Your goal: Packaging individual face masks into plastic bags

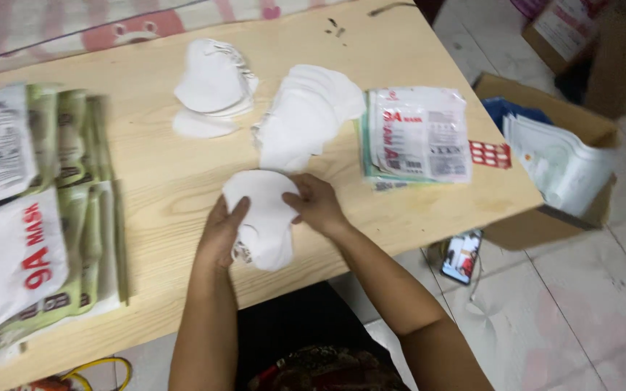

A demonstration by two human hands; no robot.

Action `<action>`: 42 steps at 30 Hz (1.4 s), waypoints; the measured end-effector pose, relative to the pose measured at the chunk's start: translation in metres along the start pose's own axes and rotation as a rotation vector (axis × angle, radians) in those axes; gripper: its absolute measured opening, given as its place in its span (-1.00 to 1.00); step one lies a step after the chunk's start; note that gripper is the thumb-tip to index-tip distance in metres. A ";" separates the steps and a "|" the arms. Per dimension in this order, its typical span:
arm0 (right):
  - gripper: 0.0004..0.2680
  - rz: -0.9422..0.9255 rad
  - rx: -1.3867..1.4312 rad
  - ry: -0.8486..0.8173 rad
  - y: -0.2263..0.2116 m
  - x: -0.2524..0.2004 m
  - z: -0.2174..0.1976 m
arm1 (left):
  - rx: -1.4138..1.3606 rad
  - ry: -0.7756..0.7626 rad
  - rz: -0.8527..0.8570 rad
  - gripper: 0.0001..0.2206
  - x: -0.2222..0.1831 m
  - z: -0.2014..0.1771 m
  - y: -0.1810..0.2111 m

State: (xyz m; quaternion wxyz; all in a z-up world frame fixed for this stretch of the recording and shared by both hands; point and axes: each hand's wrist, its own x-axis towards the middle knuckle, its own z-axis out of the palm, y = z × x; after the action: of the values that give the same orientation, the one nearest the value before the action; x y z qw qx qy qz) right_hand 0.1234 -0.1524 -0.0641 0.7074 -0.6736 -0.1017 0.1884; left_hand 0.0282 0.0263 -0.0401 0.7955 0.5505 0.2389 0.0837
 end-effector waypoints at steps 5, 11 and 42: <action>-0.62 -0.825 -0.846 -0.056 -0.008 -0.035 -0.011 | 0.107 -0.007 0.082 -0.43 -0.028 0.002 0.018; -0.67 -0.998 -0.848 -0.095 -0.004 -0.054 -0.004 | 0.169 -0.032 0.133 -0.43 -0.071 0.025 0.025; -0.75 -1.083 -0.724 0.039 -0.006 -0.053 0.001 | -0.199 0.013 0.051 -0.17 -0.107 0.047 0.034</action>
State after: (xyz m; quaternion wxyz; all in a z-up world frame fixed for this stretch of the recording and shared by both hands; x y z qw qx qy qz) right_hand 0.0752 -0.1730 -0.0518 0.4324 -0.7259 -0.4710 -0.2533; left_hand -0.0388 -0.0427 0.0348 0.8423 0.4740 0.2205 0.1310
